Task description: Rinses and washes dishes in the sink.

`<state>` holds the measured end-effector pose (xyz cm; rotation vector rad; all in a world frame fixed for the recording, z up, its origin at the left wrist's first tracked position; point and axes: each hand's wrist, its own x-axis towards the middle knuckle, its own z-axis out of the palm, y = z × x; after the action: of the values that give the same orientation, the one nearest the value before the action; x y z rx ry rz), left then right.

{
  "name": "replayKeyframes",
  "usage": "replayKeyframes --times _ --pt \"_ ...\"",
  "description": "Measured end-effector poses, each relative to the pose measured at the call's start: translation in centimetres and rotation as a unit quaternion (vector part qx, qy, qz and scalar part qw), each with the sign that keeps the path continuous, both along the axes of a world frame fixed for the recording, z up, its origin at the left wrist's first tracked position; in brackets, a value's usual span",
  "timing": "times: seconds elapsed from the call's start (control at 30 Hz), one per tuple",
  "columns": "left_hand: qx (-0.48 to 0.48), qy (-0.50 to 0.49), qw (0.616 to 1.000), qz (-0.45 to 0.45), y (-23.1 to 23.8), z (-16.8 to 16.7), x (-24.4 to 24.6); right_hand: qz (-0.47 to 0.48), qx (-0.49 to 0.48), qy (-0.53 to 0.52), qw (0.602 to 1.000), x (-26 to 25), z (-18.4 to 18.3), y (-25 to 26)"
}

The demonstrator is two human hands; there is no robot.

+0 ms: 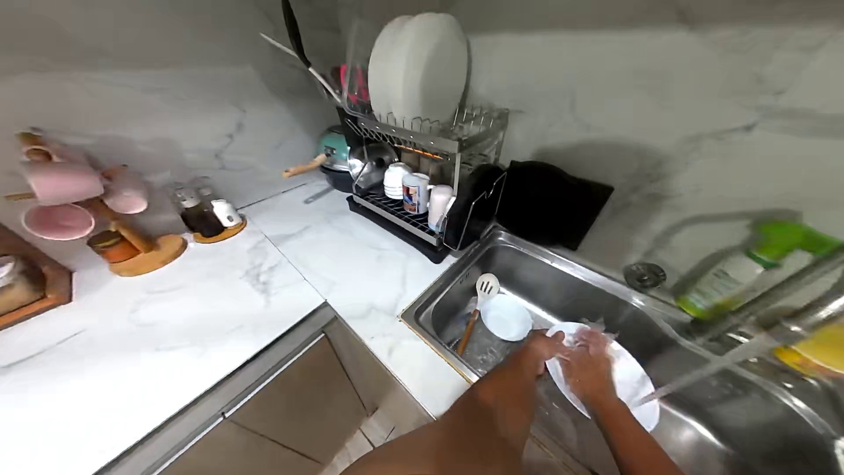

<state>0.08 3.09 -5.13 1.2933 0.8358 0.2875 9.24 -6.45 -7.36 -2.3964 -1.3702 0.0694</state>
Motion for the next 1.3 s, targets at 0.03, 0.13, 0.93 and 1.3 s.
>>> replayKeyframes --times 0.03,0.13,0.93,1.3 --pt "-0.003 -0.011 1.0 0.007 0.3 -0.1 0.0 0.076 0.018 0.032 0.996 -0.4 0.2 0.3" --pt "0.005 -0.035 0.999 0.036 1.2 0.1 -0.5 0.215 -0.099 0.12 0.964 -0.1 2.1 -2.5" --pt "-0.202 -0.082 0.953 -0.208 -2.2 1.3 2.6 -0.2 0.246 0.374 0.871 3.2 11.5 -14.9" --pt "-0.018 -0.028 0.999 0.027 -6.4 3.7 0.6 -0.275 0.067 0.186 0.941 1.6 7.1 -8.1"
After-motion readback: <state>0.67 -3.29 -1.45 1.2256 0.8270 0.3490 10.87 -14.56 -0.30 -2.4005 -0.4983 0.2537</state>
